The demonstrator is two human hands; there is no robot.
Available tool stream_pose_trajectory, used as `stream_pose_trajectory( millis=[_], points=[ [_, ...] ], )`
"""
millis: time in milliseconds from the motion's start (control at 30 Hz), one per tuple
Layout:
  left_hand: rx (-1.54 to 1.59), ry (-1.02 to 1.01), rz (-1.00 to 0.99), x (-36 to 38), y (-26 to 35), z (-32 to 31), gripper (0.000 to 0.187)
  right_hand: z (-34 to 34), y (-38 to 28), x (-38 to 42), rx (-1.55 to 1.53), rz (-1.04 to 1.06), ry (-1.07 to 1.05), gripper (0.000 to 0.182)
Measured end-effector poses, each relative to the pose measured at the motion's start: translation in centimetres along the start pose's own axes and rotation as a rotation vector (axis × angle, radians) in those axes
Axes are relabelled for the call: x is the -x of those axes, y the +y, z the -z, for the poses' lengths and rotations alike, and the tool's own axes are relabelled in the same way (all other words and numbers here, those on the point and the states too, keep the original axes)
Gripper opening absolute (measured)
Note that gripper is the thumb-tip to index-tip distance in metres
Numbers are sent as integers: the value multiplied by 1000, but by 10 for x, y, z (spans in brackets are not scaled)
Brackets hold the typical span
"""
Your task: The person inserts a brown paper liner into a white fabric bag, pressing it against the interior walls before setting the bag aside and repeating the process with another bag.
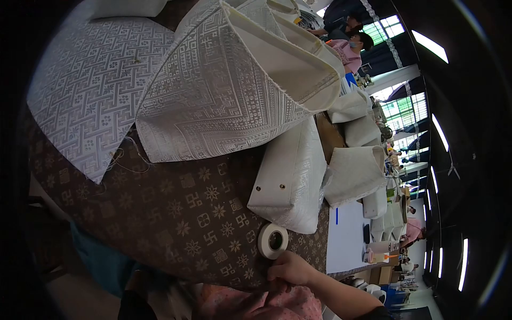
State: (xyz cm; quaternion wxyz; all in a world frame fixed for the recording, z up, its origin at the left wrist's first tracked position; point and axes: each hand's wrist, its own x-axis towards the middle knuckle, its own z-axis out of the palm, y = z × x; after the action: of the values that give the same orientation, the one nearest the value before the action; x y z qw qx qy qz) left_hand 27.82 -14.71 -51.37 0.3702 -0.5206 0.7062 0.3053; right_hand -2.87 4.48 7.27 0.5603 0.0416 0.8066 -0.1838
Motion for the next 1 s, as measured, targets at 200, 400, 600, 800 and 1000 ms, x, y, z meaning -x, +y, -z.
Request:
stream_pose_trajectory(
  millis=[200,400,600,800,1000],
  points=[
    [-8,1,-5,-2,4,2,35,0,-1,0,22,3,-12,22],
    [-25,-3,-12,-3,7,0,33,0,3,-3,56,19,-10,24],
    [-14,14,-21,2,7,11,31,-1,-5,2,42,69,-46,24],
    [15,52,-52,16,-11,27,29,-3,1,-1,3,49,-38,25],
    [96,116,-99,47,-44,71,26,-4,2,0,47,91,-45,27]
  ],
)
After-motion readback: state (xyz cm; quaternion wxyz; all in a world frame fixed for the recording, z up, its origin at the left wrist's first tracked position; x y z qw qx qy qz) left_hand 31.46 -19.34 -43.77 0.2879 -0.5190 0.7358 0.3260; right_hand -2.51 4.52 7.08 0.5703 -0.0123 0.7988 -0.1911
